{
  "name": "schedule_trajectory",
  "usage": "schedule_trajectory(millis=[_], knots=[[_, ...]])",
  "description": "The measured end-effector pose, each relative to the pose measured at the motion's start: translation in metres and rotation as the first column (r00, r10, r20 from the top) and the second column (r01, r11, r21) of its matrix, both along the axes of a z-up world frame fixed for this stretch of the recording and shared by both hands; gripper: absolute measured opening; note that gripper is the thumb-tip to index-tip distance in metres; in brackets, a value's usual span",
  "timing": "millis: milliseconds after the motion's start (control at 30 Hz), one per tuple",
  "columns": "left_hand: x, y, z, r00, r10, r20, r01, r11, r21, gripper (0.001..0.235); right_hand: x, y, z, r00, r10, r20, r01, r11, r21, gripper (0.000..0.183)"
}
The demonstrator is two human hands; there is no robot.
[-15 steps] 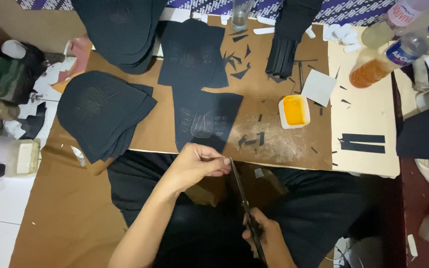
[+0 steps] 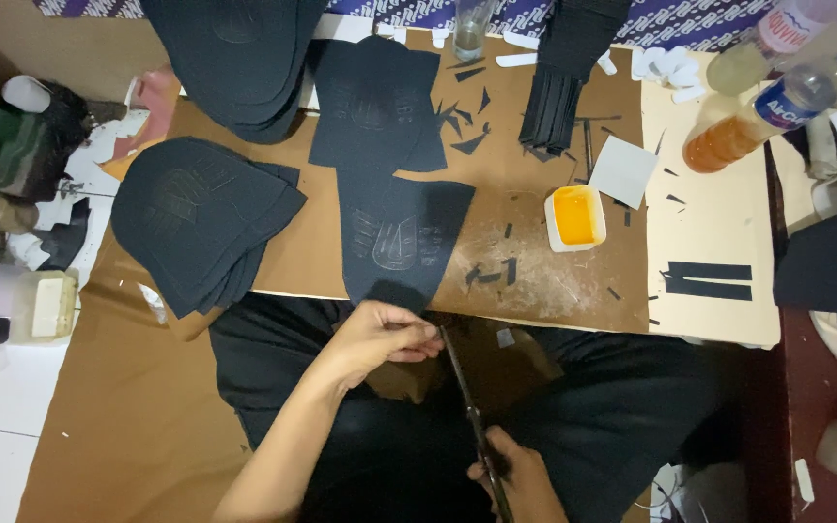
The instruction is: The person uses scissors to cut a strip of black material and then places it onto a larger black fabric piece. They smooth the material down with their hands and then use the scissors to trim the edges of the fabric piece.
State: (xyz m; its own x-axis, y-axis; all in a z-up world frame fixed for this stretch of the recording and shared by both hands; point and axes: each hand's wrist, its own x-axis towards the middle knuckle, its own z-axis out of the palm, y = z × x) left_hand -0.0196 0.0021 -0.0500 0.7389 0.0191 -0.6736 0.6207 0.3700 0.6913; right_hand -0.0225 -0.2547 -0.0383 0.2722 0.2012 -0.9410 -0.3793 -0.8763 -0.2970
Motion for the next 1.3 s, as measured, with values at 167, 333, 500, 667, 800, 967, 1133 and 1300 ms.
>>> schedule_trajectory(millis=[167,333,500,667,800,967,1133,1300], knots=[[-0.004,0.009,0.021,0.977,0.209,-0.026,-0.211,0.976,-0.061,0.037,0.021,-0.073,-0.077,0.69,-0.626,0.365,0.577,0.779,0.245,0.024],[-0.005,-0.011,0.005,0.89,0.454,-0.039,-0.429,0.806,-0.407,0.049,0.103,-0.102,-0.079,0.174,-0.136,0.975,0.27,0.959,0.086,0.035],[-0.01,-0.036,-0.015,0.9,0.433,0.058,-0.355,0.802,-0.481,0.066,0.164,-0.112,-0.094,0.048,-0.058,0.997,0.249,0.967,0.045,0.049],[-0.014,-0.051,-0.006,0.853,0.522,0.01,-0.451,0.746,-0.49,0.067,0.172,-0.109,-0.094,0.038,0.024,0.999,0.184,0.982,-0.031,0.038],[-0.022,-0.063,-0.045,0.778,0.605,0.17,-0.418,0.7,-0.579,0.065,0.135,-0.057,-0.041,-0.102,-0.292,0.951,0.071,0.951,0.3,0.029],[-0.022,-0.084,-0.057,0.78,0.516,0.354,-0.309,0.809,-0.5,0.064,0.076,0.053,-0.005,0.623,-0.64,0.45,0.277,0.719,0.638,0.024],[-0.031,-0.081,-0.06,0.8,0.429,0.42,-0.267,0.881,-0.39,0.066,0.067,0.09,-0.009,0.65,-0.753,0.1,0.507,0.527,0.682,0.021],[-0.034,-0.081,-0.07,0.822,0.381,0.424,-0.253,0.911,-0.326,0.078,0.072,0.095,-0.018,0.658,-0.748,0.084,0.497,0.515,0.698,0.015]])
